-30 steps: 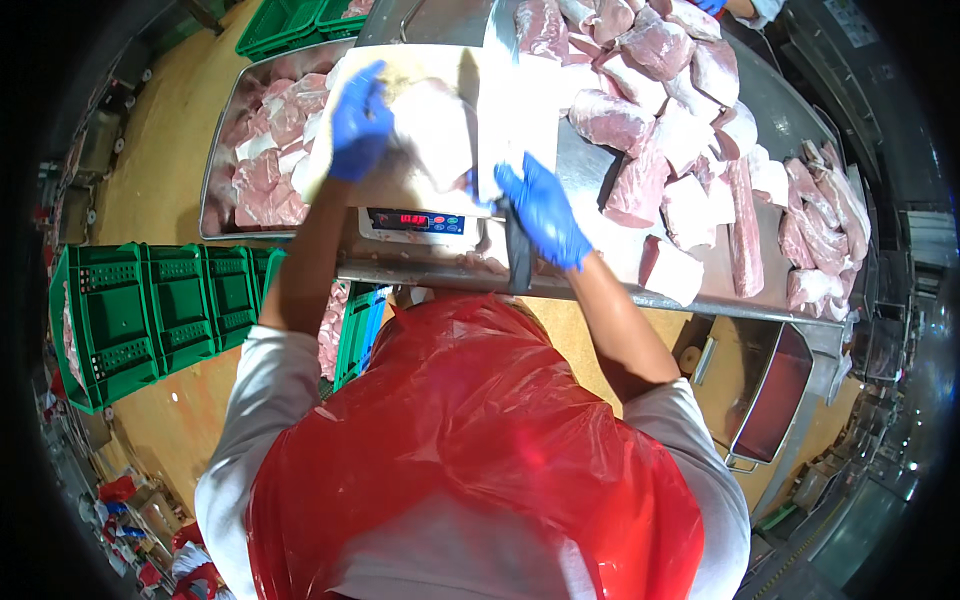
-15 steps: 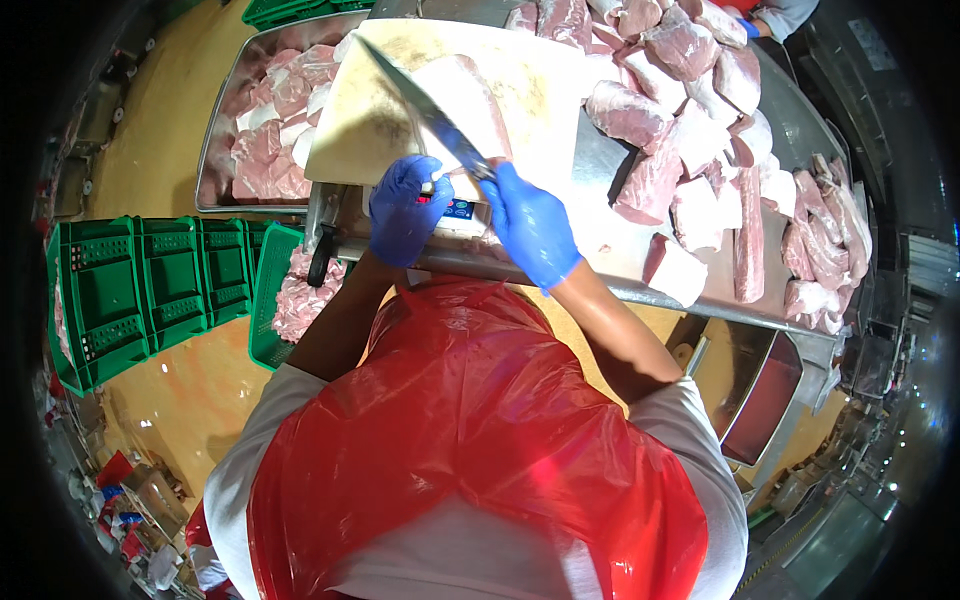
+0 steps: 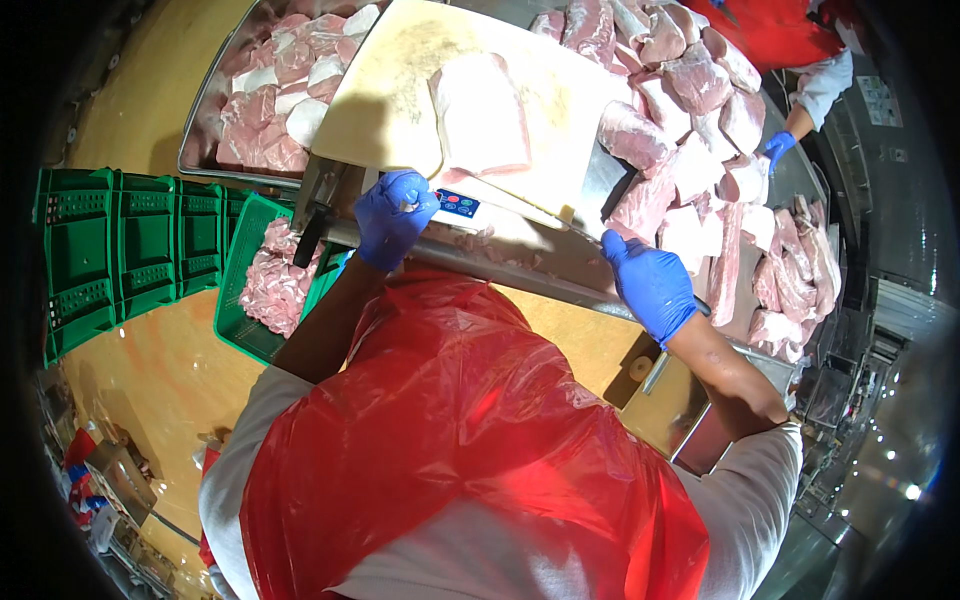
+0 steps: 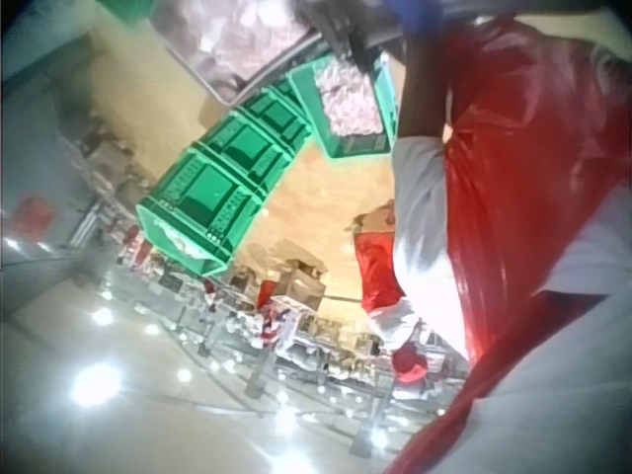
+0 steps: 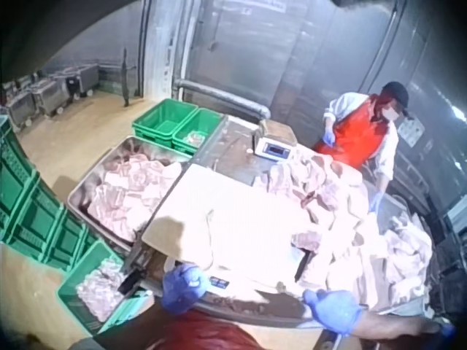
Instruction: The person cuts large pieces of raw meat into smaller portions using a knife on a cutting board. The cut pieces are placed into a green crate. The person wears blue gloves and a red apron.
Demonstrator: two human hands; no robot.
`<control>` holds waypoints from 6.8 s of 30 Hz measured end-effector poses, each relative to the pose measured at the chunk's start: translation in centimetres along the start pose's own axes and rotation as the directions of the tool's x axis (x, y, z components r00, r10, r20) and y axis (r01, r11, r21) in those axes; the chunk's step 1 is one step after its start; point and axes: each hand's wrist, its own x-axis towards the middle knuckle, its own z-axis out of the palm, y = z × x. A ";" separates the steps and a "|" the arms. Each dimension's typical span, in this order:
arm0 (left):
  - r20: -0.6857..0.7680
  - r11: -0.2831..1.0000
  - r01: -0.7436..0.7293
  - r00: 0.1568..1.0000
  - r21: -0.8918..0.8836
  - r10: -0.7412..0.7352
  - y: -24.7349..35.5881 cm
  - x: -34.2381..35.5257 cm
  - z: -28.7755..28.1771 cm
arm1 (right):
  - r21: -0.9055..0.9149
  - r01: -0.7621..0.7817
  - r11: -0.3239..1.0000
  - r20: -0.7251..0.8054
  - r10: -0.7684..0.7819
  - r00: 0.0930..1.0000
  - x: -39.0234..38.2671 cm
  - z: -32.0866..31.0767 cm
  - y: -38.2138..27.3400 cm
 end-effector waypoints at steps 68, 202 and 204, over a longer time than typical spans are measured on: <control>0.229 0.886 -0.033 0.970 0.462 -0.084 1.5 13.2 4.9 | 0.878 0.473 -0.070 -0.351 0.576 0.738 7.5 -3.8 -5.7; -0.338 0.035 0.667 0.421 0.745 -0.842 -25.1 -20.2 -33.4 | 0.997 0.070 -0.014 -0.043 0.667 0.744 4.9 3.4 -11.5; -0.316 0.127 0.542 0.647 0.830 -0.694 -24.0 -21.5 -32.4 | 0.985 0.031 0.172 -0.149 0.734 0.663 7.6 5.7 -8.8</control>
